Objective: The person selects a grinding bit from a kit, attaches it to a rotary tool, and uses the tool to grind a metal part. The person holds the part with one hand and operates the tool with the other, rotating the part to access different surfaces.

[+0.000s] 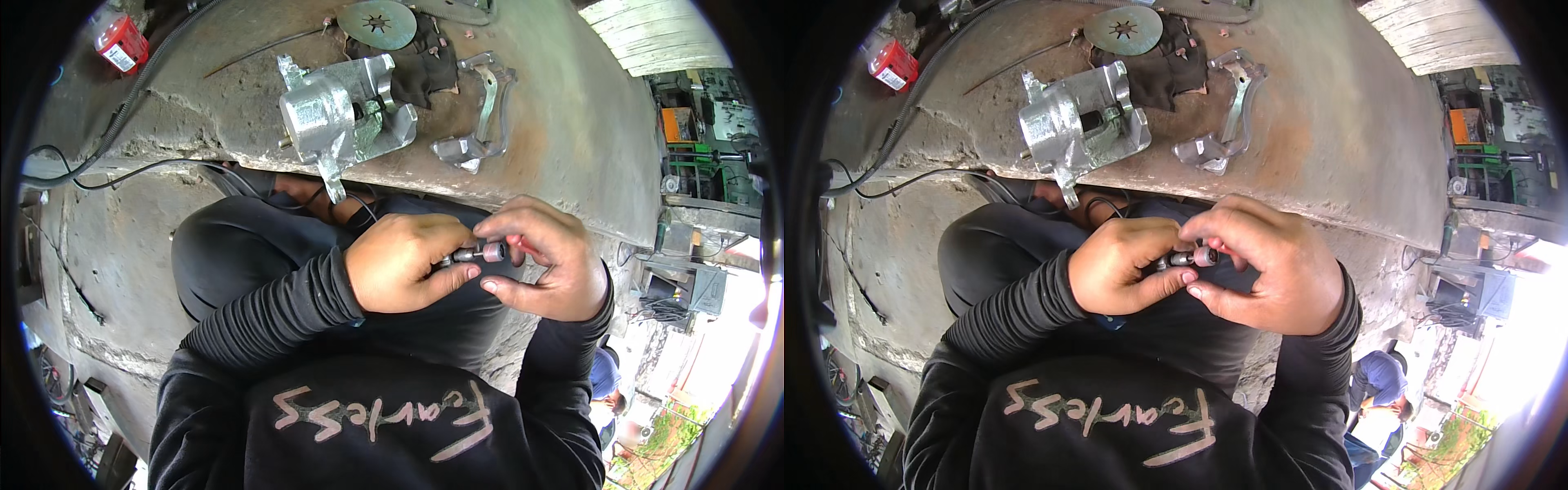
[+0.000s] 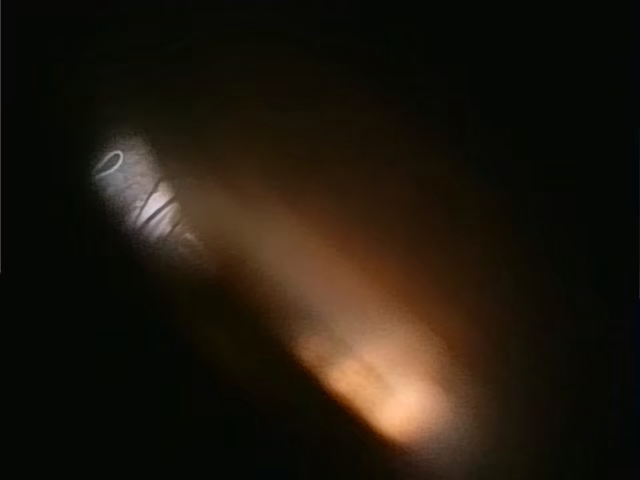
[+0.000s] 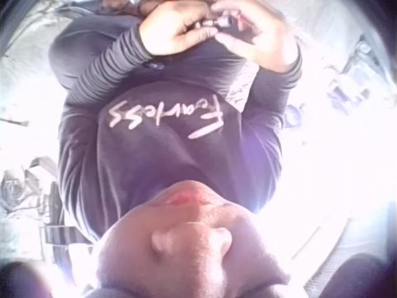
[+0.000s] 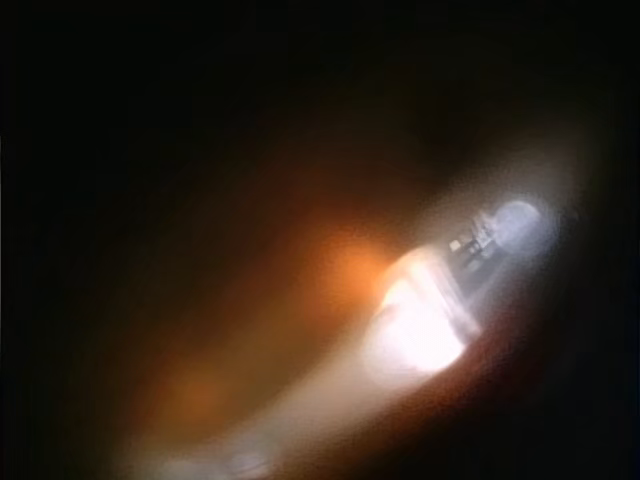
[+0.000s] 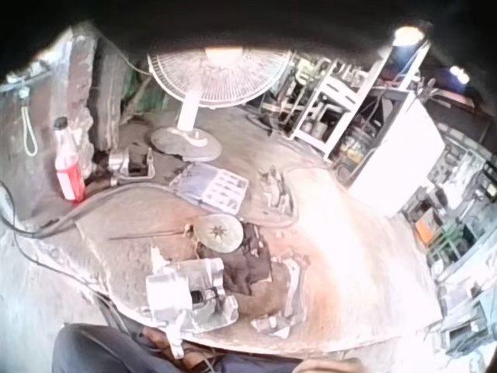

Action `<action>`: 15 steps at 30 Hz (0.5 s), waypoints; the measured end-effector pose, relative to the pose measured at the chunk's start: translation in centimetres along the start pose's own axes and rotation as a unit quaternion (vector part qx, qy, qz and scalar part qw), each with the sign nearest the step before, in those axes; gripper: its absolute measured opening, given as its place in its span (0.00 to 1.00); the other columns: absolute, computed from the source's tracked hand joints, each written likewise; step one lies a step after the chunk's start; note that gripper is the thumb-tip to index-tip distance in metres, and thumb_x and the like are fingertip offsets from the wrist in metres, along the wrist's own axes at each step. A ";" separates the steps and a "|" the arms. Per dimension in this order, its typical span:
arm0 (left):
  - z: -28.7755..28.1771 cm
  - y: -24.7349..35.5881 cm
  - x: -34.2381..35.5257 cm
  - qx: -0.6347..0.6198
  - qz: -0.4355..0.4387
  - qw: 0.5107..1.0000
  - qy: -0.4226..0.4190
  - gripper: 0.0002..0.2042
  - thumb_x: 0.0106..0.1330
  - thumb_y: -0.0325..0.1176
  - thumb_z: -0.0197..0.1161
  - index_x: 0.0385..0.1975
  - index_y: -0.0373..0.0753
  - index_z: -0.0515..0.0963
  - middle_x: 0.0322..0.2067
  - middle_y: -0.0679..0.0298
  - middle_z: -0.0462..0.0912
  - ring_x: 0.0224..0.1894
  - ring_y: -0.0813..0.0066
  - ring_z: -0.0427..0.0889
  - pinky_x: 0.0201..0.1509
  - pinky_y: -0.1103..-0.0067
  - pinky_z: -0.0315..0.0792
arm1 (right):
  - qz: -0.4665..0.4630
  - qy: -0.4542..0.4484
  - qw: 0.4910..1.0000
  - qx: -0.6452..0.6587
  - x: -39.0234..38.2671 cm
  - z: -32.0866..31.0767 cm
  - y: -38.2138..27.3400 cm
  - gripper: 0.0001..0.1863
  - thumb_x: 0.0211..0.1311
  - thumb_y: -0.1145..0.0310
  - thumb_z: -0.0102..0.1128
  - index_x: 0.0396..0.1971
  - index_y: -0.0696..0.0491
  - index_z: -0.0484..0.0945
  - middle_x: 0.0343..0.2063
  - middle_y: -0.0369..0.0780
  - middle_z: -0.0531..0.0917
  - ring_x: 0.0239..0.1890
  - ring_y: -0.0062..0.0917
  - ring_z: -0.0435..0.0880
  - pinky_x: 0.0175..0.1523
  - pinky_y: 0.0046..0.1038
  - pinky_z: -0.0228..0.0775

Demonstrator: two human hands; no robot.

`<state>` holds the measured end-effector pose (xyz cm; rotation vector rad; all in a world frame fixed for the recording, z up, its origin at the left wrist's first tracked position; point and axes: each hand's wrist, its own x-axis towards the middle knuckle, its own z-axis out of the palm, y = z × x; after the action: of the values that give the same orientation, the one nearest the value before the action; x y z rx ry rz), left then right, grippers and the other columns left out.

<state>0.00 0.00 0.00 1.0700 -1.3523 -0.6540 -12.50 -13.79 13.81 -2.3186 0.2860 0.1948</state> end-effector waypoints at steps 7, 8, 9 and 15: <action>-0.2 0.1 0.0 0.012 0.007 1.000 -0.011 0.11 0.61 0.34 0.66 0.36 0.33 0.78 0.29 0.55 0.79 0.33 0.51 0.81 0.36 0.65 0.74 | -0.033 -0.015 0.997 -0.070 0.3 -0.2 -0.5 0.12 0.49 0.77 0.68 0.35 0.56 0.79 0.31 0.39 0.80 0.32 0.28 0.83 0.38 0.28 0.76; -0.2 0.1 0.0 0.012 0.008 1.000 -0.011 0.11 0.61 0.34 0.66 0.36 0.33 0.77 0.29 0.55 0.79 0.33 0.51 0.81 0.36 0.65 0.74 | -0.026 -0.016 0.997 -0.074 0.4 -0.1 -0.4 0.11 0.49 0.77 0.68 0.34 0.56 0.79 0.31 0.38 0.80 0.32 0.28 0.83 0.37 0.28 0.76; -0.2 0.1 0.1 0.014 0.010 1.000 -0.014 0.11 0.61 0.34 0.66 0.35 0.33 0.77 0.29 0.55 0.79 0.33 0.51 0.81 0.36 0.65 0.74 | -0.035 -0.012 0.996 -0.078 0.5 -0.1 -0.4 0.11 0.49 0.77 0.68 0.34 0.55 0.79 0.30 0.38 0.80 0.31 0.28 0.83 0.37 0.28 0.76; -0.5 0.3 0.1 0.016 -0.001 1.000 -0.024 0.10 0.61 0.34 0.65 0.35 0.33 0.77 0.29 0.54 0.79 0.34 0.50 0.81 0.36 0.64 0.73 | -0.055 -0.005 0.994 -0.096 0.9 0.0 -0.2 0.10 0.48 0.78 0.68 0.32 0.55 0.79 0.28 0.38 0.79 0.28 0.29 0.83 0.33 0.28 0.76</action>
<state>0.42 0.11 0.37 1.0873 -1.4068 -0.6653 -11.60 -13.78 13.74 -2.5144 0.1386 0.1851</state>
